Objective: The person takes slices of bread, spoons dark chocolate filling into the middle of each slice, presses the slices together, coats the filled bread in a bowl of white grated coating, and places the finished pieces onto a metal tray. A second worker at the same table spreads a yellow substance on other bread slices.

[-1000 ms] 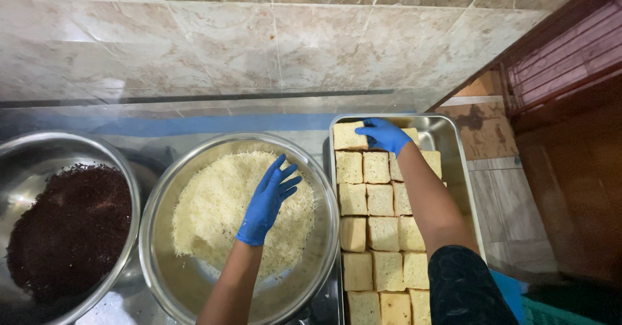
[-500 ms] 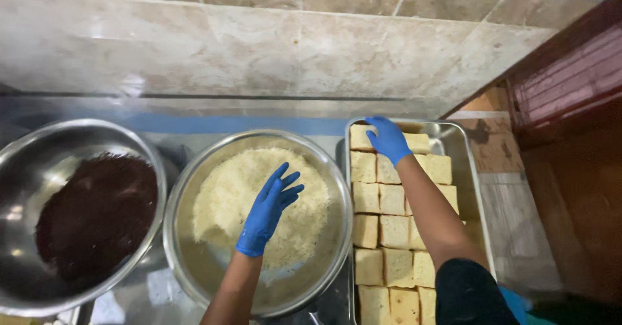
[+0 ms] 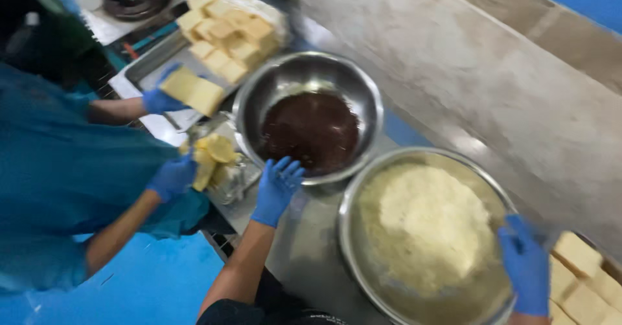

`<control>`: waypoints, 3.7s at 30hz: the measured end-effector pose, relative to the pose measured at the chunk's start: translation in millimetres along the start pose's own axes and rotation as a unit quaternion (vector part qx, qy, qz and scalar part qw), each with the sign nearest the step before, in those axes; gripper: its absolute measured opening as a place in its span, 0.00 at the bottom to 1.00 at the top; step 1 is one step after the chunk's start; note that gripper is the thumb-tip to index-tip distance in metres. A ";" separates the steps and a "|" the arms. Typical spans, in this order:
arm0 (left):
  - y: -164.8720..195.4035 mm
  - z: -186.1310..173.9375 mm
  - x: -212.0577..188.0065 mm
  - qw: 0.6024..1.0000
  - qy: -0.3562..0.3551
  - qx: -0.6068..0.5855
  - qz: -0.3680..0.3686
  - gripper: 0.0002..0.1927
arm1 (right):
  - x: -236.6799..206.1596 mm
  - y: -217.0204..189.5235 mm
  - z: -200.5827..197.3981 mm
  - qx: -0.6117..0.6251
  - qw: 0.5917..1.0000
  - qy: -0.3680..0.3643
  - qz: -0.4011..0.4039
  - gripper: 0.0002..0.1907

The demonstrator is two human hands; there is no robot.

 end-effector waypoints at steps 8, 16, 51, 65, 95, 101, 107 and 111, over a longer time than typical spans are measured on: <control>148.3 -76.6 -2.0 0.976 0.084 -0.155 0.124 0.31 | 1.4 -301.9 335.5 0.352 0.868 -0.346 -0.056 0.25; 175.4 13.3 -9.8 0.963 -0.189 -0.185 0.054 0.37 | -1.6 -483.4 437.3 0.478 0.806 -0.344 -0.052 0.29; 143.4 -31.4 19.7 0.969 -0.087 0.228 0.034 0.30 | 98.2 -373.1 487.4 -0.177 0.909 -0.339 -0.165 0.28; 62.2 -23.5 68.4 0.974 -0.071 -0.121 -0.177 0.33 | 93.1 -341.2 483.9 0.172 0.830 -0.521 0.098 0.15; 46.9 7.8 97.4 0.983 -0.024 -0.047 -0.178 0.40 | 144.3 -444.9 400.8 -0.009 0.885 -0.462 -0.056 0.14; 49.5 12.4 98.5 0.982 -0.048 -0.065 -0.171 0.39 | 138.9 -439.7 412.1 0.031 0.865 -0.497 -0.055 0.15; 46.6 5.3 100.4 0.980 0.001 -0.072 -0.187 0.38 | 134.2 -443.8 409.4 -0.036 0.860 -0.502 -0.083 0.17; 49.2 4.0 101.4 0.982 0.007 -0.063 -0.176 0.38 | 131.8 -442.1 403.1 -0.031 0.856 -0.510 -0.074 0.16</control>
Point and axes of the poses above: each hand's wrist, its own x-axis towards the middle knuckle, its own z-axis out of the palm, y = z × x, the point moved 9 cm from there along x, towards the middle knuckle, and after that the axes turned 11 degrees about -y, right-handed, at the moved point
